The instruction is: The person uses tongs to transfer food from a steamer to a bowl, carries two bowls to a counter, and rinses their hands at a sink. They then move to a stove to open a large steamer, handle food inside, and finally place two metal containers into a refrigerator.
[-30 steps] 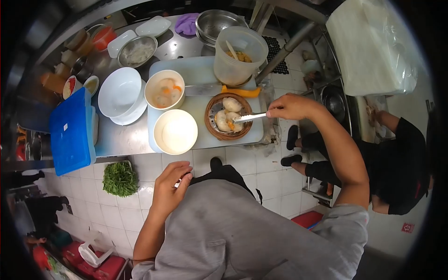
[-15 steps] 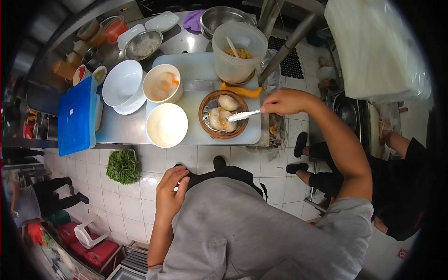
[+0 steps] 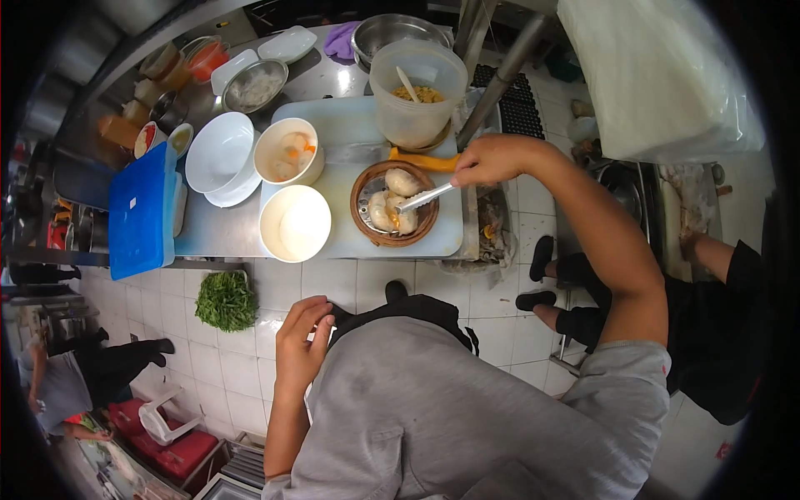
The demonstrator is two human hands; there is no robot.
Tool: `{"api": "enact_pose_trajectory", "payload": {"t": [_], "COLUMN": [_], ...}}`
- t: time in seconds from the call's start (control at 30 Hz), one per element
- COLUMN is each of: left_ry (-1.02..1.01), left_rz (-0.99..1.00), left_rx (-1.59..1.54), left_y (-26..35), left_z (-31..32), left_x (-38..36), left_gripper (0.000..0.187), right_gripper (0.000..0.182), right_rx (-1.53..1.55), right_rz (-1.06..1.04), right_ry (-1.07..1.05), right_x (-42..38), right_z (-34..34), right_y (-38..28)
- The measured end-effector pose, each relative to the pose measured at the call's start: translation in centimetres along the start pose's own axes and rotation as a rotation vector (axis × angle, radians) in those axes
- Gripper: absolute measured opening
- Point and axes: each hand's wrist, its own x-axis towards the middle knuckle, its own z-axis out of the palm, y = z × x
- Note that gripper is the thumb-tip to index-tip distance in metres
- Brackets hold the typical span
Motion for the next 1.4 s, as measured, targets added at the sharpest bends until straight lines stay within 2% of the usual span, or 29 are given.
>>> {"api": "enact_pose_trajectory", "payload": {"t": [0.47, 0.77, 0.97, 1.07, 1.4], "left_ry": [0.030, 0.058, 0.066, 0.062, 0.041], "left_rz": [-0.060, -0.069, -0.082, -0.075, -0.063], "left_rx": [0.004, -0.004, -0.010, -0.015, 0.005], "left_y": [0.3, -0.3, -0.1, -0.3, -0.5], "left_z": [0.6, 1.0, 1.1, 1.3, 0.9], "left_x": [-0.6, -0.9, -0.8, -0.7, 0.0], "left_gripper": [0.011, 0.011, 0.011, 0.011, 0.012], "right_gripper": [0.035, 0.034, 0.033, 0.034, 0.036], "right_rx": [0.105, 0.140, 0.255, 0.185, 0.093], "right_rz": [-0.061, -0.020, -0.011, -0.091, -0.081], "right_ry": [-0.117, -0.209, -0.201, -0.139, -0.064], "right_x": [1.3, 1.5, 2.0, 1.5, 0.8], "right_z": [0.7, 0.2, 1.5, 1.4, 1.9], "right_y": [2.1, 2.0, 1.3, 1.6, 0.0]}}
